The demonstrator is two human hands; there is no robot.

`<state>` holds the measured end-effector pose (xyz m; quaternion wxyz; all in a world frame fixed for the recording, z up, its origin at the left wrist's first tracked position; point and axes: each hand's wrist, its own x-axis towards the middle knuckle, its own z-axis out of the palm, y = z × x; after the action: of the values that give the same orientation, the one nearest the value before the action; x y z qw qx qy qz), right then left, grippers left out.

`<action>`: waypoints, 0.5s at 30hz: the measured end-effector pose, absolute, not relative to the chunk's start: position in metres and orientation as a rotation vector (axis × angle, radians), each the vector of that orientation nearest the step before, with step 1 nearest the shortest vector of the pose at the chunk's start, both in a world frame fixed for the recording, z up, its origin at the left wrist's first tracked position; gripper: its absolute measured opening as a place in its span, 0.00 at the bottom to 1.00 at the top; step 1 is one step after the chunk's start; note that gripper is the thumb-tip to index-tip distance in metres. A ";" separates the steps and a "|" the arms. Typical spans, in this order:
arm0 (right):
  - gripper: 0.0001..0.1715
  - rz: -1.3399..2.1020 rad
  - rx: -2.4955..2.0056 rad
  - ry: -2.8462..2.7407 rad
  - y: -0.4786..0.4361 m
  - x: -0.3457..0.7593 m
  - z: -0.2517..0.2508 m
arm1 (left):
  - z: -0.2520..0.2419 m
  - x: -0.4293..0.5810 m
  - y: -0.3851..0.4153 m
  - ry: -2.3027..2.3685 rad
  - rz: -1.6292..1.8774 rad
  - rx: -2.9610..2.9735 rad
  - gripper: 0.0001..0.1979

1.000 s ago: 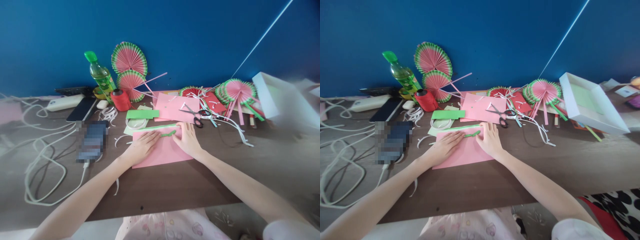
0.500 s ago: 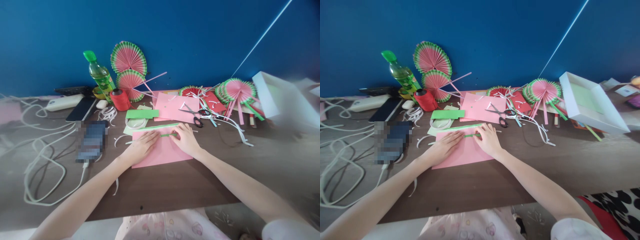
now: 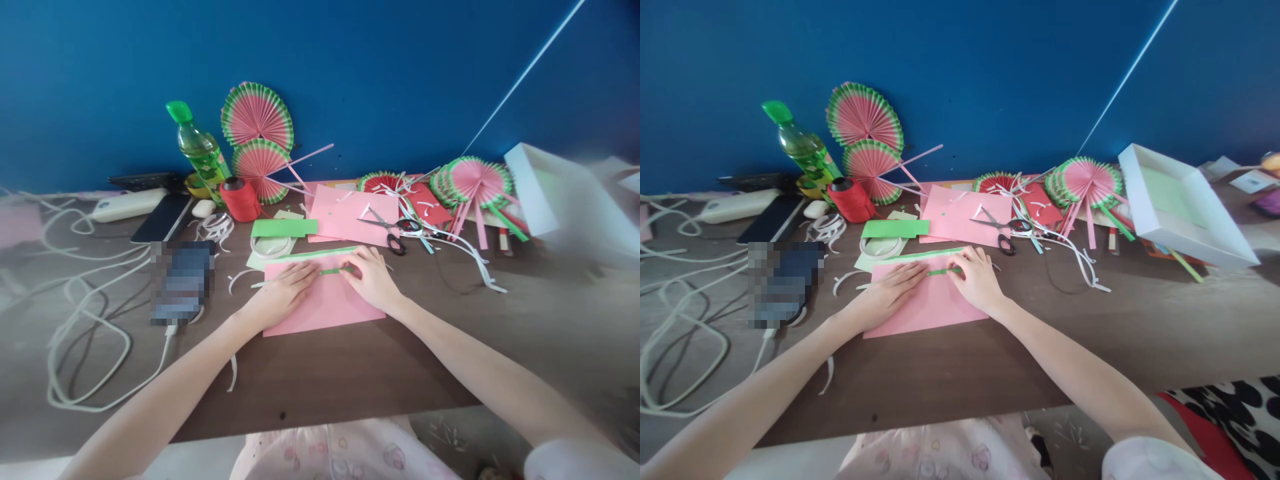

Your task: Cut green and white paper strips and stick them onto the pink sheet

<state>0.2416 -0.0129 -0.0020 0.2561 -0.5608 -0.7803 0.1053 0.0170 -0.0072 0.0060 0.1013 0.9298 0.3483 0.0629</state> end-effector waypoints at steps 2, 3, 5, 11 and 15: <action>0.05 0.243 -1.478 -2.139 -0.013 0.242 -0.002 | 0.007 0.017 -0.007 1.027 0.193 2.728 0.23; 0.05 0.219 -1.444 -2.154 -0.013 0.242 -0.003 | 0.007 0.017 -0.007 1.028 0.197 2.717 0.23; 0.07 0.189 -1.373 -2.187 -0.013 0.241 -0.003 | 0.007 0.017 -0.007 1.030 0.200 2.698 0.23; 0.10 0.248 -1.344 -2.215 -0.013 0.239 -0.003 | 0.007 0.017 -0.007 1.027 0.223 2.654 0.23; 0.10 0.317 -1.373 -2.193 -0.011 0.240 -0.003 | 0.009 0.016 -0.006 1.072 0.288 2.550 0.22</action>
<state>0.2396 -0.0114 -0.0030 0.2643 -0.5081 -0.8113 0.1173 0.0161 -0.0063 0.0092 0.1792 0.9021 0.3790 0.1017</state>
